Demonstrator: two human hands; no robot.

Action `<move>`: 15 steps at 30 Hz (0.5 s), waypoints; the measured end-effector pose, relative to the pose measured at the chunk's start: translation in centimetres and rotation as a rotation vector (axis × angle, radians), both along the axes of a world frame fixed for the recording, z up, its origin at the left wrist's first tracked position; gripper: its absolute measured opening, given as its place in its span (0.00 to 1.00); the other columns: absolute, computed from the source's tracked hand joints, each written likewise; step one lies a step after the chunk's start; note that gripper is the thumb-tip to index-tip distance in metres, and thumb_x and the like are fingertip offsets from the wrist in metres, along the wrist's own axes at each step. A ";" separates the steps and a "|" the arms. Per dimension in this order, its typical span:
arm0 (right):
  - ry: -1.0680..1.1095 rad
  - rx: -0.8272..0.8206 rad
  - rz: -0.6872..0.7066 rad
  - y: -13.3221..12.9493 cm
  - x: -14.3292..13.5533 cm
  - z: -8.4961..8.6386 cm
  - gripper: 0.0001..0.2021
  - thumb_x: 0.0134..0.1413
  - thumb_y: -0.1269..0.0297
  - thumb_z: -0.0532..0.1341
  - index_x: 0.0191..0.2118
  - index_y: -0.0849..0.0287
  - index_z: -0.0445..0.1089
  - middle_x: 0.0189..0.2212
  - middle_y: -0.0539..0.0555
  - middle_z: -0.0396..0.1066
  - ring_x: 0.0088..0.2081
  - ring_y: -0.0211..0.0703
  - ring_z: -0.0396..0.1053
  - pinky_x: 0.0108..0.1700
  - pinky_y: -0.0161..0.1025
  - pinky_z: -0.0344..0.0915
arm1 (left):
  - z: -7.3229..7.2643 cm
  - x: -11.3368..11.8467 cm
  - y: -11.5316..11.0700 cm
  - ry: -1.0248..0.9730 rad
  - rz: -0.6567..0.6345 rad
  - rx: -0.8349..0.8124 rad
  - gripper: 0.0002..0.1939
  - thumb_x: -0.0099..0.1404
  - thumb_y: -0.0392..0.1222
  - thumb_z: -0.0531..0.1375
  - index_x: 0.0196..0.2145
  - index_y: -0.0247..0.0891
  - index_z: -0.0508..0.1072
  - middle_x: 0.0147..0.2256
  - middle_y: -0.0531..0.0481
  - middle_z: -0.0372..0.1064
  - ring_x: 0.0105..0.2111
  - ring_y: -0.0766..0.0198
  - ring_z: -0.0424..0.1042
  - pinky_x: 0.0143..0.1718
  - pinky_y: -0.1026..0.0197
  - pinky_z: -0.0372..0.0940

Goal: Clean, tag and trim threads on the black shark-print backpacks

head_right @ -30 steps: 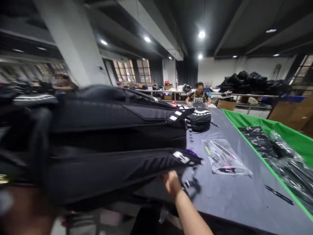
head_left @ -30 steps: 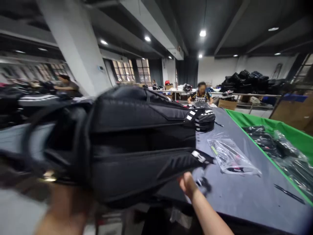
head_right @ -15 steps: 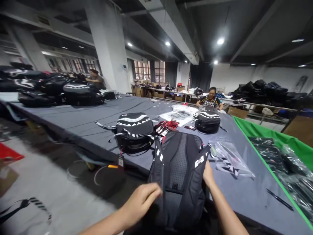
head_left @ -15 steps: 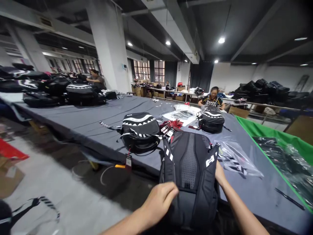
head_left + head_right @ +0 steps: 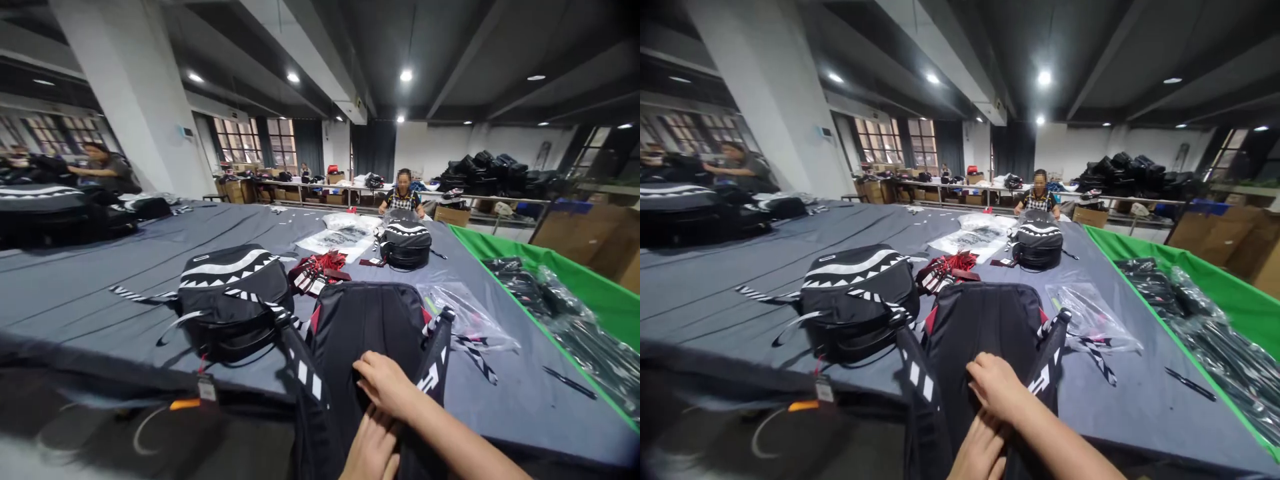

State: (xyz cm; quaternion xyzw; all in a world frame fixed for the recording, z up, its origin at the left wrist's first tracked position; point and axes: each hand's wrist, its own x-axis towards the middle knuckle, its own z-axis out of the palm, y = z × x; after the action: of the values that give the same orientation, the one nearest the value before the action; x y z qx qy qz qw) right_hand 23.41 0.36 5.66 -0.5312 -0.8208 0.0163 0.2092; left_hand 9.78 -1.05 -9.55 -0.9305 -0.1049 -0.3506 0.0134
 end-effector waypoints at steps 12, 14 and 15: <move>0.657 -0.415 -0.806 -9.4 9.3 -6.5 0.31 0.51 0.53 0.62 0.60 0.56 0.58 0.53 0.58 0.70 0.54 0.53 0.69 0.54 0.47 0.63 | 15.9 9.4 11.7 0.228 -0.170 0.055 0.11 0.68 0.45 0.56 0.44 0.36 0.70 0.47 0.41 0.69 0.52 0.51 0.66 0.56 0.45 0.59; 0.728 -0.376 -0.809 -8.8 8.2 -6.5 0.35 0.47 0.56 0.64 0.62 0.54 0.56 0.54 0.56 0.70 0.53 0.53 0.69 0.54 0.46 0.63 | 16.6 12.6 13.7 0.315 -0.167 0.114 0.14 0.69 0.50 0.54 0.37 0.36 0.70 0.39 0.43 0.69 0.43 0.54 0.67 0.52 0.46 0.61; 0.748 -0.357 -0.835 -8.4 7.9 -6.5 0.37 0.46 0.57 0.65 0.63 0.53 0.56 0.54 0.56 0.70 0.53 0.53 0.69 0.53 0.46 0.63 | 16.8 13.5 14.2 0.356 -0.165 0.143 0.16 0.69 0.52 0.53 0.35 0.36 0.69 0.36 0.44 0.68 0.40 0.55 0.67 0.49 0.48 0.62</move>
State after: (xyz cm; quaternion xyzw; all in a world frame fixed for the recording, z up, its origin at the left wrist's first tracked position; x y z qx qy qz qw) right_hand 31.31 -8.02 -0.82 -0.7948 -0.3970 0.2566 0.3805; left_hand 23.31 13.19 7.27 -0.9799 0.0008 -0.1872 0.0692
